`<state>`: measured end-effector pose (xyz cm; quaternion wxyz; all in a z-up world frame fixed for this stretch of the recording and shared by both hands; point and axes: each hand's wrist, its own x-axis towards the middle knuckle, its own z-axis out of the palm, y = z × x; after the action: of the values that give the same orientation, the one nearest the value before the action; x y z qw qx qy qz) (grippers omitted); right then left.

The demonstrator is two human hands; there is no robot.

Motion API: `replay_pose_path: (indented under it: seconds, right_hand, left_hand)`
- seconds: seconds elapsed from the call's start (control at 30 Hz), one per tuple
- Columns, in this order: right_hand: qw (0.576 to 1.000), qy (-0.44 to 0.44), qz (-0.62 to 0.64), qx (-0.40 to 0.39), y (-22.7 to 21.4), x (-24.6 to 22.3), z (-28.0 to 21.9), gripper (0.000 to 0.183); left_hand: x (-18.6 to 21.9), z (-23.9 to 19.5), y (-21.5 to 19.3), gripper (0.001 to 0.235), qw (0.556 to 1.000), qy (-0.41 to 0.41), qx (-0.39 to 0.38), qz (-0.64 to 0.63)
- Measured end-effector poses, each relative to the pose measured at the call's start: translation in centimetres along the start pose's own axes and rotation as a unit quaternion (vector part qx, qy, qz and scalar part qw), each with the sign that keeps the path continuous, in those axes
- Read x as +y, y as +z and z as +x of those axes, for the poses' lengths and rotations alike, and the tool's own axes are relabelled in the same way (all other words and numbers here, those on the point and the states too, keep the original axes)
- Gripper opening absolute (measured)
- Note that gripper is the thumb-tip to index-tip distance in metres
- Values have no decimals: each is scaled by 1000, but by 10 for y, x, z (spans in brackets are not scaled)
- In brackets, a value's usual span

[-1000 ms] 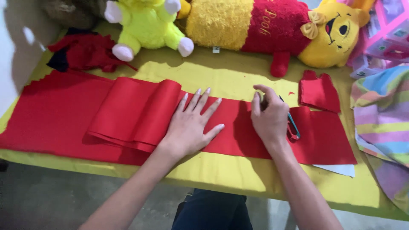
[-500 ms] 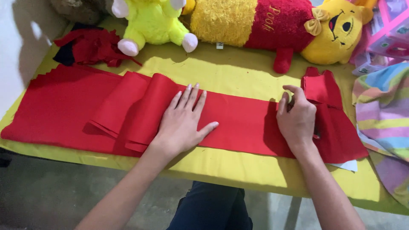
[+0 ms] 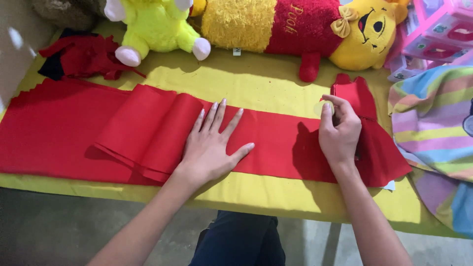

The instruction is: The person uses a rotary cutter to cut a piece of red fabric on a yellow table. They place a white paper template on the fabric, trace the outline, and cut along the edges to create a shaped piece. The person then folds the fabric and continues cutting additional sections.

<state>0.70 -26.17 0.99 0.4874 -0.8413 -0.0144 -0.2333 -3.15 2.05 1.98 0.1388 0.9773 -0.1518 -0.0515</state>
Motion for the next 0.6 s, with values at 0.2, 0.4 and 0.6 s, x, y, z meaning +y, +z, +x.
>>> replay_pose_path:
  seconds: [0.2, 0.4, 0.6]
  right_hand:
    - [1000, 19, -19, -1, 10, -3, -5, 21]
    - [999, 33, -26, -9, 19, -3, -4, 21]
    - [999, -14, -33, -23, 25, -11, -6, 21]
  left_hand:
    - [-11, -1, 3, 89, 999, -31, 15, 24]
    - [-17, -5, 2, 91, 998, -56, 12, 41]
    - [5, 3, -1, 82, 996, 12, 79, 49]
